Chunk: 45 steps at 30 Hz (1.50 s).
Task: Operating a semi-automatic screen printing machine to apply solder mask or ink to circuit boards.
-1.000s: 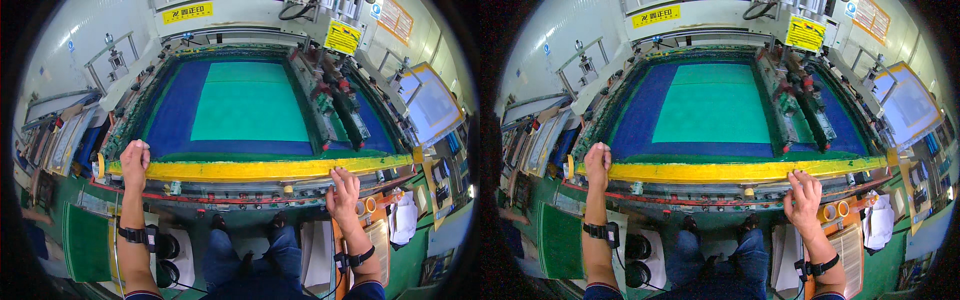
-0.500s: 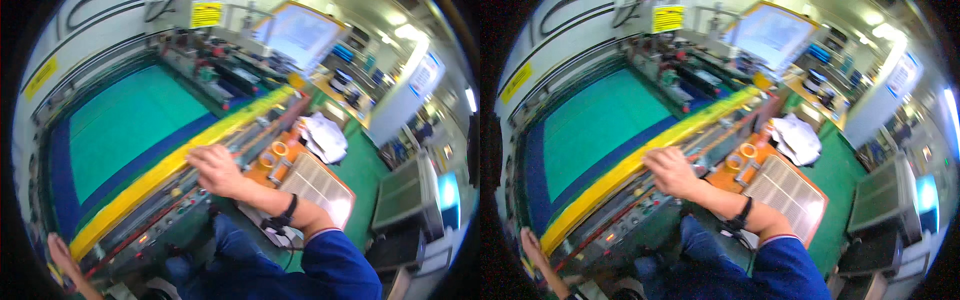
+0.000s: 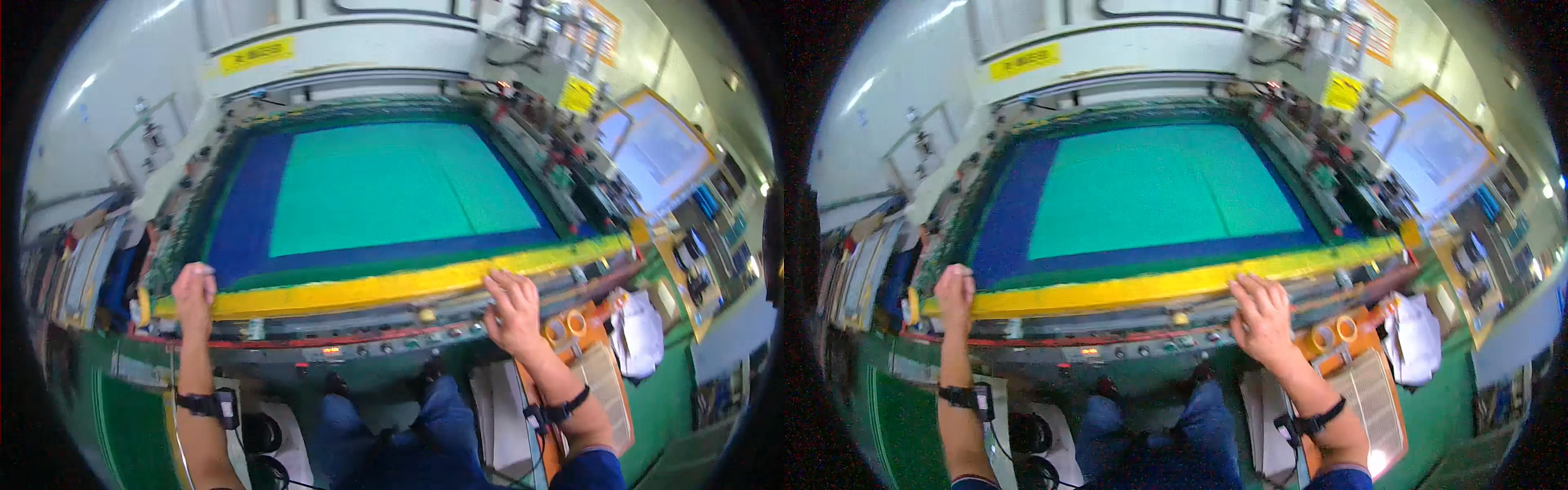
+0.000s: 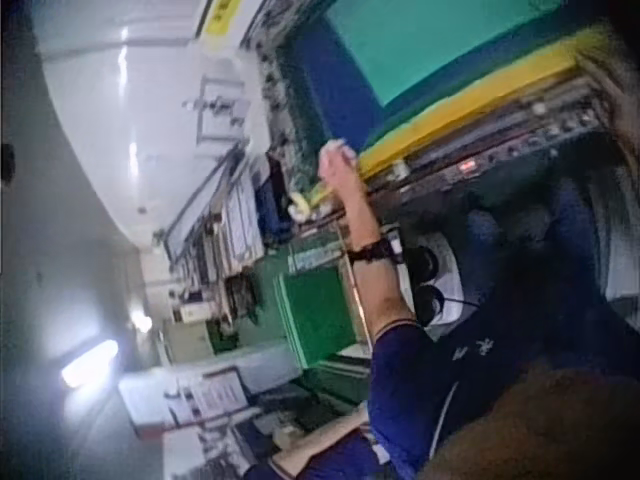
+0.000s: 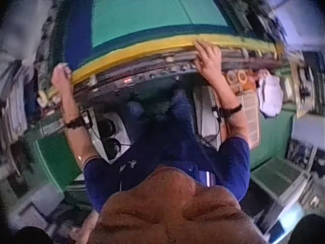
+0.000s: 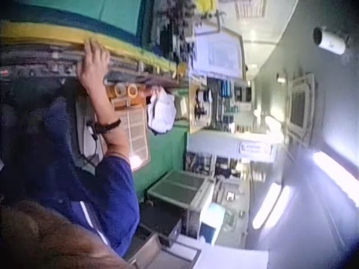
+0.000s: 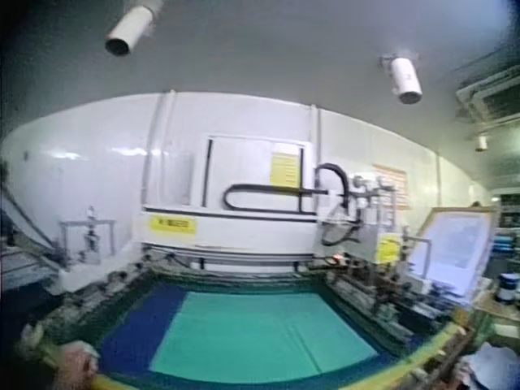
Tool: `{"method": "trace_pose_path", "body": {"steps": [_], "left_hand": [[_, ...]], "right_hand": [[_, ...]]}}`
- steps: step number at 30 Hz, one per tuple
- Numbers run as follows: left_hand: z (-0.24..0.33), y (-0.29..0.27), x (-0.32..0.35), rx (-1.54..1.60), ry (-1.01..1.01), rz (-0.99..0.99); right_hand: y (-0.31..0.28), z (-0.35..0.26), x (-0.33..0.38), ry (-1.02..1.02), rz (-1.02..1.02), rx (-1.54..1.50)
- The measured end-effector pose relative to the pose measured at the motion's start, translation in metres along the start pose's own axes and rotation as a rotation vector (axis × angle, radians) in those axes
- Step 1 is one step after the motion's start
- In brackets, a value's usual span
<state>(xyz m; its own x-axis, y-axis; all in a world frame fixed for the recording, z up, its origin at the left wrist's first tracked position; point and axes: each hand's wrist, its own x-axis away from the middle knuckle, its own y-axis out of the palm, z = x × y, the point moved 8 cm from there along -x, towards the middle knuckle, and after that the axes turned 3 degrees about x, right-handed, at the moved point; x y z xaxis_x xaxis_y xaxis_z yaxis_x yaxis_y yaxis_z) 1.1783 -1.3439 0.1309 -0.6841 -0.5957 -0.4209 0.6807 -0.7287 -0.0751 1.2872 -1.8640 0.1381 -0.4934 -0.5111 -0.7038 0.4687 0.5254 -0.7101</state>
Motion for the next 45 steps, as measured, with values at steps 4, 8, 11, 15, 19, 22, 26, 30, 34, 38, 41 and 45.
{"method": "trace_pose_path", "body": {"steps": [4, 8, 11, 15, 19, 22, 26, 30, 34, 38, 41, 45], "left_hand": [[0.016, 0.012, -0.004, 0.004, 0.06, -0.045], [0.055, 0.008, -0.006, 0.083, 0.175, 0.025], [0.103, 0.0, 0.026, -0.055, 0.447, 0.088], [0.108, 0.058, 0.089, -0.166, 0.62, -0.414], [0.029, 0.071, 0.065, -0.364, 0.089, -0.519], [-0.044, 0.047, 0.016, -0.19, -0.335, -0.339], [-0.06, 0.061, -0.036, 0.416, -0.441, -0.174], [-0.042, 0.121, -0.083, 1.02, -0.35, -0.229], [-0.061, 0.115, -0.103, 0.956, -0.282, -0.215], [-0.081, 0.084, -0.078, 0.116, -0.212, -0.088], [-0.11, 0.031, -0.066, -0.397, -0.13, -0.033], [-0.082, 0.001, -0.046, -0.1, 0.216, 0.193]], "right_hand": [[-0.006, 0.002, -0.003, -0.022, -0.04, 0.066], [-0.023, 0.002, -0.019, -0.051, 0.007, 0.118], [-0.032, -0.003, -0.018, -0.079, 0.091, 0.079], [-0.03, 0.0, 0.003, -0.178, -0.03, -0.114], [-0.055, 0.007, -0.018, -0.207, 0.153, 0.308], [-0.044, 0.007, -0.02, -0.245, 0.155, 0.168], [0.058, 0.099, -0.039, 0.654, -0.116, -0.736], [0.127, 0.082, -0.083, 0.735, -0.221, -1.967], [0.119, 0.066, -0.108, 0.725, -0.09, -2.152], [0.142, 0.102, -0.058, 1.07, 0.029, -2.047], [0.145, 0.107, -0.048, 1.029, -0.022, -2.122], [0.15, 0.147, -0.033, 1.216, -0.016, -1.747]]}}
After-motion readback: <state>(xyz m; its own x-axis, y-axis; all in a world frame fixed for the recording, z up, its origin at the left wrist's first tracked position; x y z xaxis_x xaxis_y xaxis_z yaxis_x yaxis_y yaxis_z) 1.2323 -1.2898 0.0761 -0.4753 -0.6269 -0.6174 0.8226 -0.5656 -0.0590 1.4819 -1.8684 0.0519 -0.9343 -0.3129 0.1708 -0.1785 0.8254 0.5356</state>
